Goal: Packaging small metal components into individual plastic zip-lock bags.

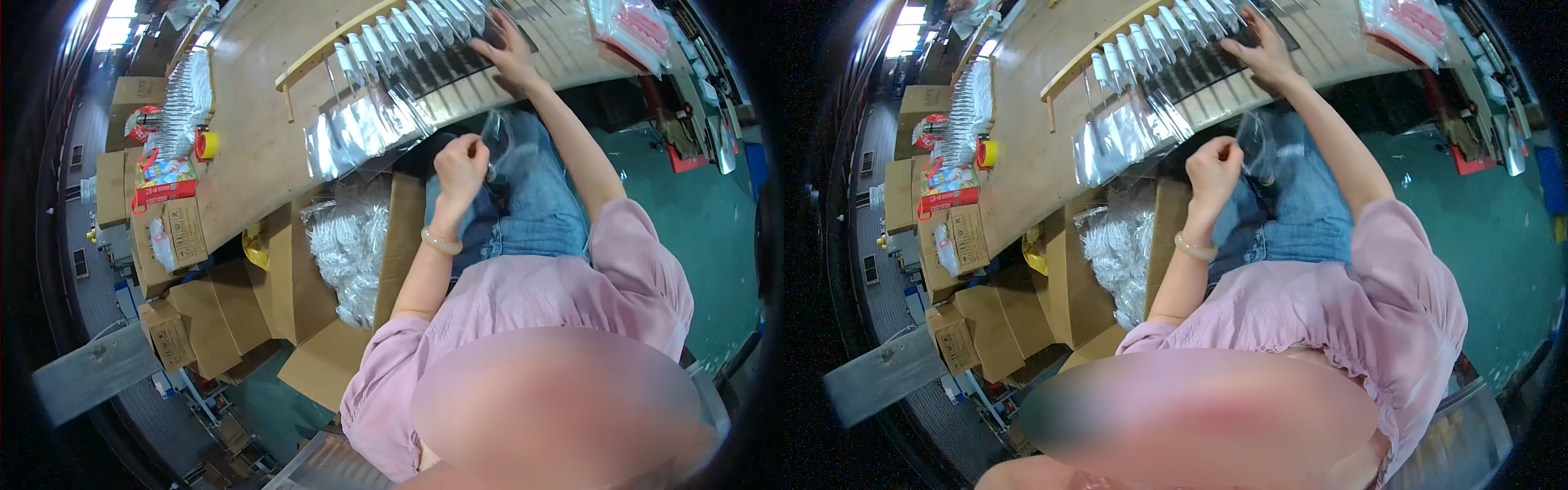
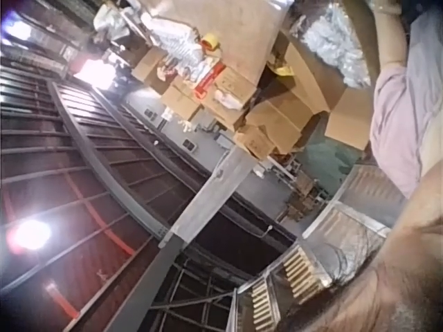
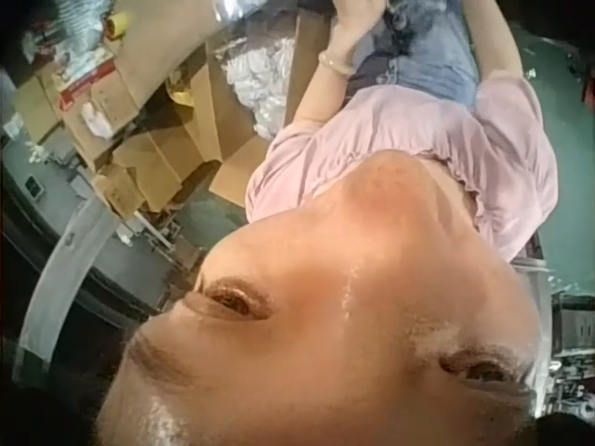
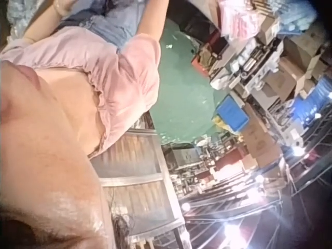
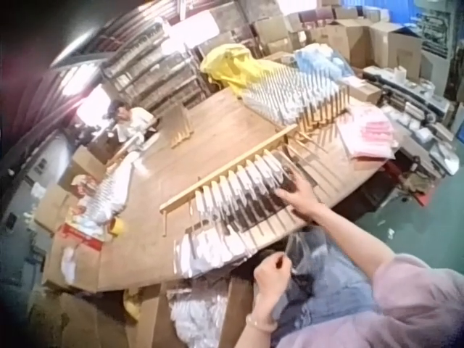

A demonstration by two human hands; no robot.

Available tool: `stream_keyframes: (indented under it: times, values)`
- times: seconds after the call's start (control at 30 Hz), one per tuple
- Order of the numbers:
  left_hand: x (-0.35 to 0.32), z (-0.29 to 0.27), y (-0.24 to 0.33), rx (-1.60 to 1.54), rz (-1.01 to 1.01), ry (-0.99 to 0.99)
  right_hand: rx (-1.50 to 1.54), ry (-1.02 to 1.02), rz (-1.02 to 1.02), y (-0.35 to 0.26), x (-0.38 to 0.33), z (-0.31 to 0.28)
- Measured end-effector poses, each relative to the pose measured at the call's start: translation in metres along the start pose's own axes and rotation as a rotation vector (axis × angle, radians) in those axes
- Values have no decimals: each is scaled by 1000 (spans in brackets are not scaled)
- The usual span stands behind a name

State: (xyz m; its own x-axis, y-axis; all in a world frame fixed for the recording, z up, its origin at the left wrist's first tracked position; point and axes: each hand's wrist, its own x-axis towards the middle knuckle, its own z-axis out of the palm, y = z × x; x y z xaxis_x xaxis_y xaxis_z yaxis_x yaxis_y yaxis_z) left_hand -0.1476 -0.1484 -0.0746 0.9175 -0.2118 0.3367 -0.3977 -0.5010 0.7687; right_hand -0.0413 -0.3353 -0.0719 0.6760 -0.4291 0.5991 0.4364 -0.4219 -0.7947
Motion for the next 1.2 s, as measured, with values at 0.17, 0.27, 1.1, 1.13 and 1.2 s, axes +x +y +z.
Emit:
stream_keyframes:
  times: [0.17,0.27,1.1,1.13,1.2]
  values:
    - [-16,-1,-8,23,-7,12,-37,83,-48,36,40,50]
    - [-21,-16,-5,-6,-52,-57,-94,74,-96,38,48,58]
    - [-2,9,8,2,203,47,-302,-1098,95,-74,-67,-92]
    - [-4,10,9,23,201,39,-300,-1101,90,-74,-66,-90]
    - [-6,9,10,45,199,34,-394,-1225,120,-75,-64,-88]
